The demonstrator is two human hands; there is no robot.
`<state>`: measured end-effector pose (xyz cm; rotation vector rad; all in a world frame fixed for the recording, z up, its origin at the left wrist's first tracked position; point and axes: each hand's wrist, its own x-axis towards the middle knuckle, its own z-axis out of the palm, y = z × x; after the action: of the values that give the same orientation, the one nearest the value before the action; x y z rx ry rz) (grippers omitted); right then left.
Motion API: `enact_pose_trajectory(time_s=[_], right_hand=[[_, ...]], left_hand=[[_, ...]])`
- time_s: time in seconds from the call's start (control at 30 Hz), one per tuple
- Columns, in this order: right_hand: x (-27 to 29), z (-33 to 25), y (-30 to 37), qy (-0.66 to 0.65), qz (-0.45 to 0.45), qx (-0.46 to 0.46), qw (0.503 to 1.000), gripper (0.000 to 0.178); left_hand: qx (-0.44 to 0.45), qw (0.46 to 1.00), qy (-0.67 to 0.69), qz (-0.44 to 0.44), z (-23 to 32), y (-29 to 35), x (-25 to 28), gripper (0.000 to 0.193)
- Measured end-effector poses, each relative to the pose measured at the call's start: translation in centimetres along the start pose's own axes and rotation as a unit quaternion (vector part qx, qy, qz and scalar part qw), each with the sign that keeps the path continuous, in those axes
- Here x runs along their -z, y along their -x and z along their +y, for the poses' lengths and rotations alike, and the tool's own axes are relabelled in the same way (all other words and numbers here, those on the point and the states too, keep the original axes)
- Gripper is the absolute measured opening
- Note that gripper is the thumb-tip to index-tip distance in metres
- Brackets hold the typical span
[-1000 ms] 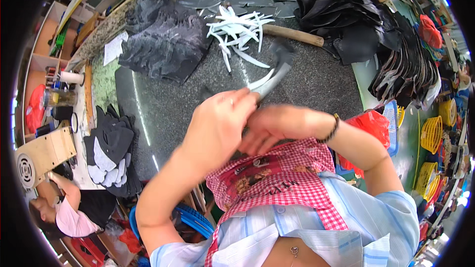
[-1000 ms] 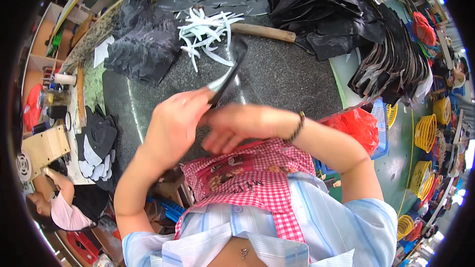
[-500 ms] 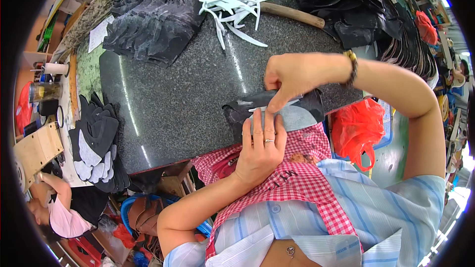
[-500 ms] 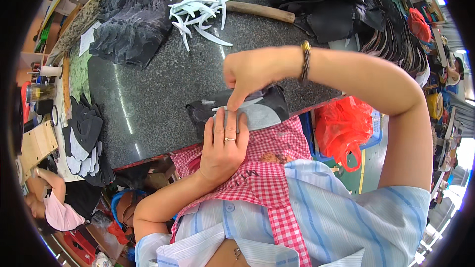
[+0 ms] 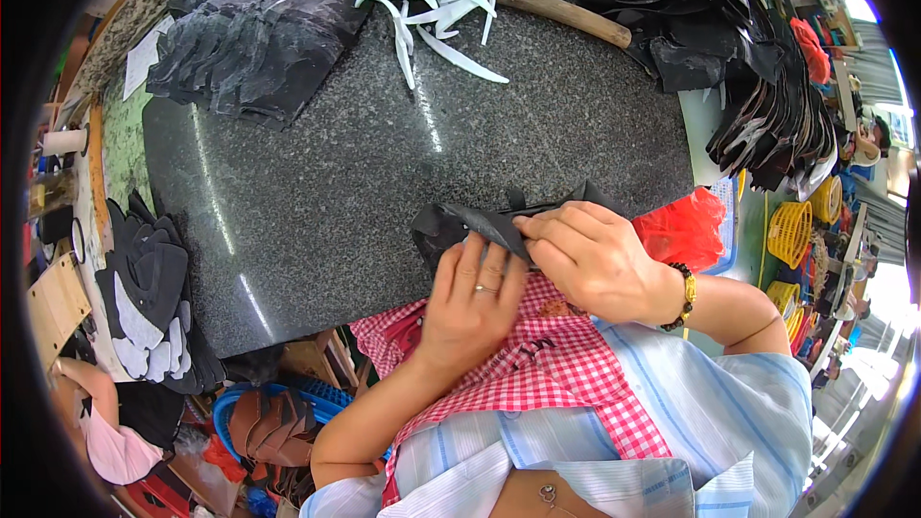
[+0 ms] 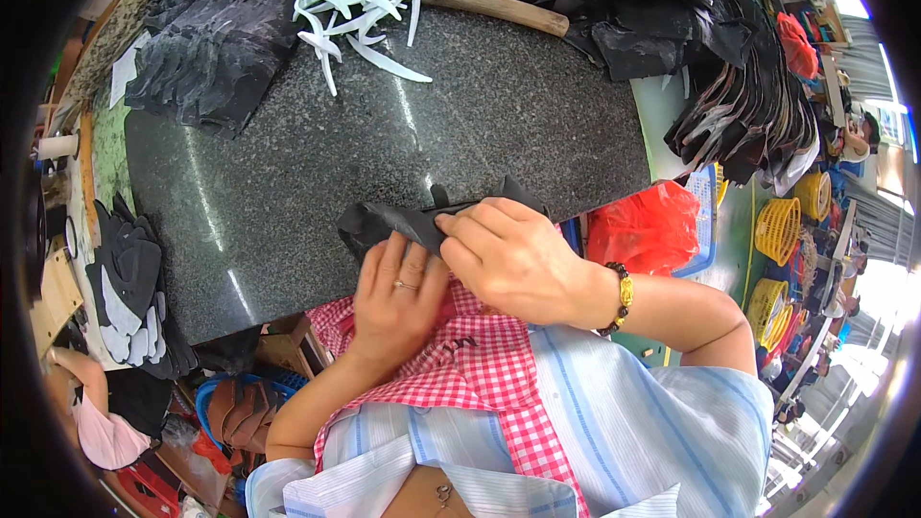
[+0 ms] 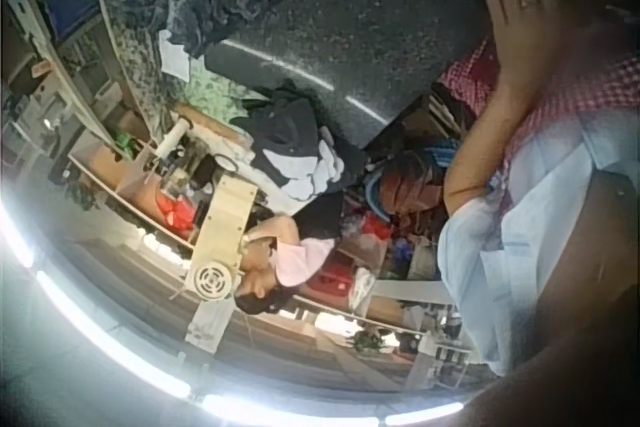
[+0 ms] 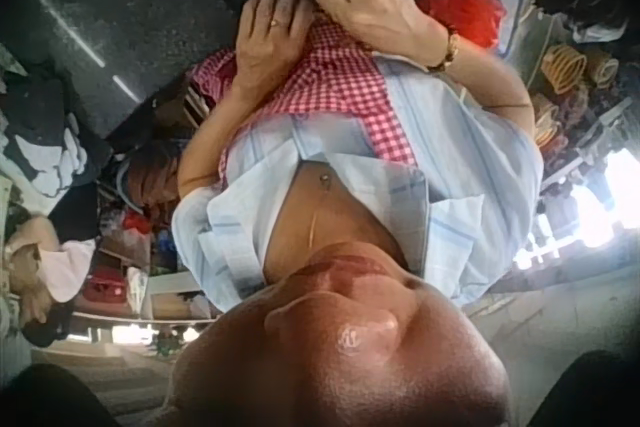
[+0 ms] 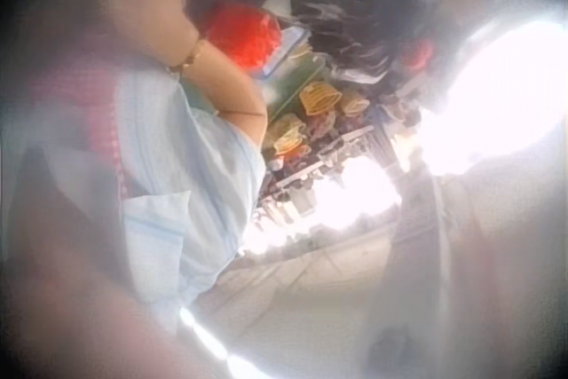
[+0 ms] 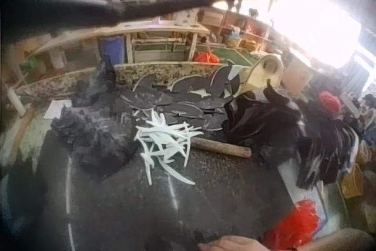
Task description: The person places reinforcement strips and lining pieces onto leather shoe upper components, then folds and presses the edges over them by hand.
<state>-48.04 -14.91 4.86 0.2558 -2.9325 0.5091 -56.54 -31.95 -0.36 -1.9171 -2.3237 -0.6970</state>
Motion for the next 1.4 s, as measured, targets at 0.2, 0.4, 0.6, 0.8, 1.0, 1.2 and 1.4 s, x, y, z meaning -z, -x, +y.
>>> enact_pose_trajectory(time_s=[0.2,0.4,0.6,0.8,1.0,1.2,1.4], right_hand=[[0.4,-0.6,-1.7,-0.108,-0.011,-0.115,0.987,0.021],[-0.8,-1.4,-0.4,-0.076,-0.035,-0.083,0.993,0.021],[-1.7,-2.7,-0.8,0.063,-0.018,0.034,0.997,0.029],[-2.1,-2.7,-0.7,0.059,-0.016,0.067,0.996,0.034],[-2.8,-2.9,-0.7,0.074,-0.006,0.065,0.995,0.037],[-2.5,-3.3,-0.7,0.098,-0.01,0.066,0.993,0.035],[-2.9,-3.7,-0.8,0.098,-0.028,0.067,0.993,0.036]], left_hand=[[0.03,0.999,-0.02,-0.009,-2.0,0.7,2.1,0.035],[0.103,0.992,0.061,-0.043,-1.7,-0.4,4.0,0.041],[0.361,0.904,0.21,-0.091,-2.4,-5.4,6.1,0.037],[0.431,0.901,0.047,-0.032,-1.5,-4.2,4.7,0.031],[0.465,0.761,0.451,0.032,-1.7,-1.1,5.7,0.017],[0.387,0.801,0.454,-0.051,-4.1,-0.9,6.3,0.02],[0.49,0.797,0.325,-0.142,-5.0,-4.4,6.9,0.028]])
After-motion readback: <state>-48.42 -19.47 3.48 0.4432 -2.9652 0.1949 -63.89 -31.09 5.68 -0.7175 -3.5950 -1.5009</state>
